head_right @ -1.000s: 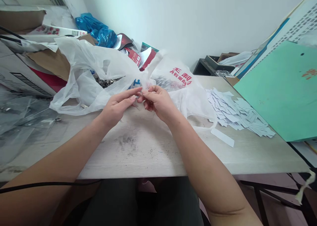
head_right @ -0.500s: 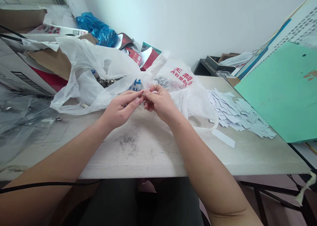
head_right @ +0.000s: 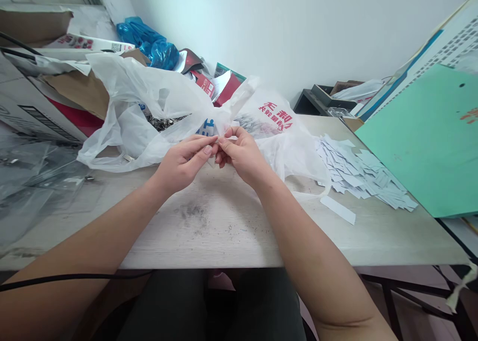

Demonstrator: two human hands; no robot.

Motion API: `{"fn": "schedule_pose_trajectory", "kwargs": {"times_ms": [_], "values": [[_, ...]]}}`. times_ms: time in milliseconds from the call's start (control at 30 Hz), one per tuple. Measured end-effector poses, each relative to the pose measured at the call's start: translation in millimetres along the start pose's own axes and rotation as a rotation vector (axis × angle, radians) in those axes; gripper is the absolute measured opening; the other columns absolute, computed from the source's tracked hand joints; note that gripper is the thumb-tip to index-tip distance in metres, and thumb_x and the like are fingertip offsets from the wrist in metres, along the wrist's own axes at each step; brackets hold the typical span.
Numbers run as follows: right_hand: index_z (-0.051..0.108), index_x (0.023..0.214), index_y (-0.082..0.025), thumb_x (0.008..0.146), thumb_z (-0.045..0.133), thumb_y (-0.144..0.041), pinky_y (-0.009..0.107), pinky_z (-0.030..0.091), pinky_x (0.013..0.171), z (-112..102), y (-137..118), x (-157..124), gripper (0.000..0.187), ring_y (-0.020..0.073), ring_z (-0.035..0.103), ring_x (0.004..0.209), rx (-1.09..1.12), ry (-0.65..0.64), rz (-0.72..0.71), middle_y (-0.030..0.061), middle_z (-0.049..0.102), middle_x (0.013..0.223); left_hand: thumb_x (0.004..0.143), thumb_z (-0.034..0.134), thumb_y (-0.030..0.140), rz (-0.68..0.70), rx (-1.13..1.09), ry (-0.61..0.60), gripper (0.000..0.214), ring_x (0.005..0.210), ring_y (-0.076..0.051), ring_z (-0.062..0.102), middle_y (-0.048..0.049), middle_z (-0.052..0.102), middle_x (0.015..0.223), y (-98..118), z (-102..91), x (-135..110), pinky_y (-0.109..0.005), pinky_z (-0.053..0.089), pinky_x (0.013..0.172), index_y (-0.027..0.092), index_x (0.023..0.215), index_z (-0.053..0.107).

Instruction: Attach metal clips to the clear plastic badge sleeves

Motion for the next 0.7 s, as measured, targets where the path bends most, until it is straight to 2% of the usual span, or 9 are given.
{"fn": "schedule_pose_trajectory", "kwargs": {"times_ms": [133,333,533,700], "values": [[0.049,0.104,-0.030,0.083,0.102,-0.061,0.032,0.054,0.065,-0.7,-0.3,-0.7,0.065,0.0168,0.069,0.068,0.008,0.012,0.019,-0.0059,0.077,0.080,0.117,0.066,0.055,-0.007,0.000,0.003,0.044,0.133,-0.029,0.077,-0.0127,0.086,0.126,0.2,-0.1,-0.4,-0.041,0.069,0.108,0.025,0.137,0.089],[0.050,0.104,-0.030,0.082,0.102,-0.058,0.033,0.054,0.065,0.8,0.4,-1.3,0.063,0.0171,0.068,0.068,0.020,0.013,0.028,-0.0059,0.076,0.080,0.117,0.066,0.046,0.012,0.003,0.016,0.039,0.132,-0.028,0.078,-0.0125,0.086,0.123,3.1,-1.0,-0.4,-0.040,0.069,0.108,0.023,0.136,0.090],[0.052,0.102,-0.029,0.083,0.100,-0.050,0.033,0.055,0.066,2.3,-0.9,-1.9,0.056,0.0168,0.068,0.067,0.065,0.025,0.047,-0.0048,0.076,0.079,0.117,0.066,0.045,0.022,-0.002,0.031,0.037,0.131,-0.028,0.078,-0.0120,0.086,0.129,3.0,-1.1,-1.5,-0.040,0.069,0.110,0.024,0.135,0.090],[0.052,0.102,-0.029,0.080,0.103,-0.052,0.035,0.056,0.067,1.8,-1.8,-2.0,0.059,0.0177,0.068,0.068,0.036,0.040,0.067,-0.0039,0.075,0.079,0.119,0.063,0.043,0.065,0.062,0.022,0.038,0.126,-0.026,0.079,-0.0120,0.084,0.131,2.5,-2.0,-2.3,-0.041,0.068,0.112,0.025,0.140,0.089]]}}
Point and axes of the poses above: each hand's wrist, its own x-axis towards the middle knuckle, its own z-axis out of the palm, y = z × x, the point moved 4 cm from there along x, towards the middle knuckle
